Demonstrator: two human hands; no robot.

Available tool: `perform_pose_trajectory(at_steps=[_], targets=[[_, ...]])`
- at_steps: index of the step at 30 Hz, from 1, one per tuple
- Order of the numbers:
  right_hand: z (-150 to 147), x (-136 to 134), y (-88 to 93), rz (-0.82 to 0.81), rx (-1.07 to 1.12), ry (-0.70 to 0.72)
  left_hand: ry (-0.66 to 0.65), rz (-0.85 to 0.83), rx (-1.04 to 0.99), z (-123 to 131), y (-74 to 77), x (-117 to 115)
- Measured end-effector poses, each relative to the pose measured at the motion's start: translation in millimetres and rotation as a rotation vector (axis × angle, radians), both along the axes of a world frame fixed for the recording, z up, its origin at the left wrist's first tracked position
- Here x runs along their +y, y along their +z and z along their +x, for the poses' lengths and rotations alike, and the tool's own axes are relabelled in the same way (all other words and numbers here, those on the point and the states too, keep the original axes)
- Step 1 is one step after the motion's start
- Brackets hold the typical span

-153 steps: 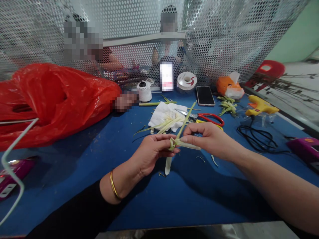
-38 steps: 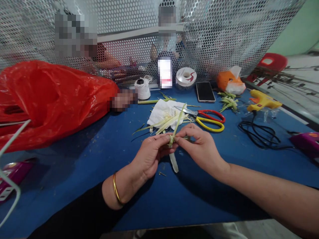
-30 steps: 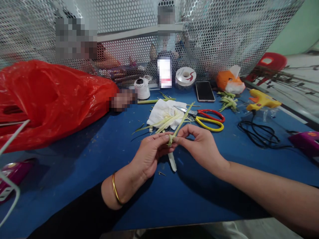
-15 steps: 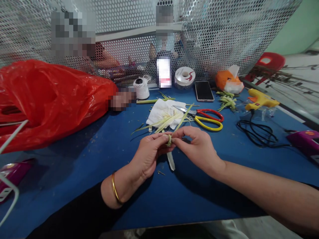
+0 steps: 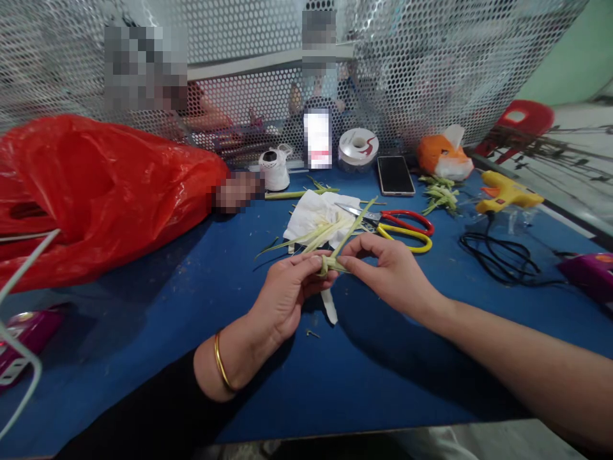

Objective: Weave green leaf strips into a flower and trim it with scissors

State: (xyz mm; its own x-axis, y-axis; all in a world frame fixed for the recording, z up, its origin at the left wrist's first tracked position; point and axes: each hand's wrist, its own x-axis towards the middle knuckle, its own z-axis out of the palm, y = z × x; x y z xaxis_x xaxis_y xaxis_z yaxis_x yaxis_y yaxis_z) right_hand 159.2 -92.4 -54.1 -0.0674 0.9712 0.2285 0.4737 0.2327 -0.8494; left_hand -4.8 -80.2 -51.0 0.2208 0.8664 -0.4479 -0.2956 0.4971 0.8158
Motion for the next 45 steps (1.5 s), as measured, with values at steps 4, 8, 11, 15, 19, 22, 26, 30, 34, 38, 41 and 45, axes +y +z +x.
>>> perform_pose_trajectory(at_steps=[4, 8, 11, 15, 19, 22, 26, 30, 34, 38, 41, 45], targets=[[0.6, -0.4, -0.4, 0.015, -0.026, 0.042, -0.003, 0.015, 0.006, 0.1, -1.3, -0.2], [-1.1, -0.7, -3.2, 0.027, 0.011, 0.029, -0.015, 0.027, -0.001, 0.9, -1.7, -1.2], [-3.6, -1.2, -5.4, 0.015, 0.043, 0.024, -0.026, 0.027, -0.008, 1.7, -1.4, -2.0], [-7.2, -3.2, -9.2, 0.010, 0.082, 0.011, -0.036, 0.024, -0.028, 2.6, -1.9, -3.0], [-9.5, -4.6, -12.0, 0.032, 0.095, -0.023, -0.042, 0.020, -0.030, 3.0, -2.9, -4.1], [-7.4, -3.1, -8.6, -0.036, 0.136, -0.001, -0.048, 0.015, -0.025, 2.8, -3.2, -3.3], [1.1, 1.6, 1.4, -0.098, 0.184, 0.067, -0.019, -0.003, -0.050, 1.5, -3.4, 0.1], [7.6, 4.9, 7.5, -0.098, 0.102, 0.069, 0.000, -0.002, -0.072, 0.4, -2.8, 1.6], [5.1, 2.6, 5.7, -0.067, 0.066, 0.034, -0.018, 0.009, -0.042, 1.2, -1.2, -0.2], [-2.8, -2.0, -1.5, -0.010, 0.049, 0.022, -0.045, 0.007, -0.012, 2.0, -1.6, -2.0], [-6.4, -3.5, -4.5, 0.008, 0.060, 0.015, -0.034, 0.006, -0.009, 2.2, -2.7, -1.9], [-3.0, -0.2, -0.8, -0.074, 0.156, 0.059, -0.020, 0.007, -0.019, 2.6, -1.6, -0.8]])
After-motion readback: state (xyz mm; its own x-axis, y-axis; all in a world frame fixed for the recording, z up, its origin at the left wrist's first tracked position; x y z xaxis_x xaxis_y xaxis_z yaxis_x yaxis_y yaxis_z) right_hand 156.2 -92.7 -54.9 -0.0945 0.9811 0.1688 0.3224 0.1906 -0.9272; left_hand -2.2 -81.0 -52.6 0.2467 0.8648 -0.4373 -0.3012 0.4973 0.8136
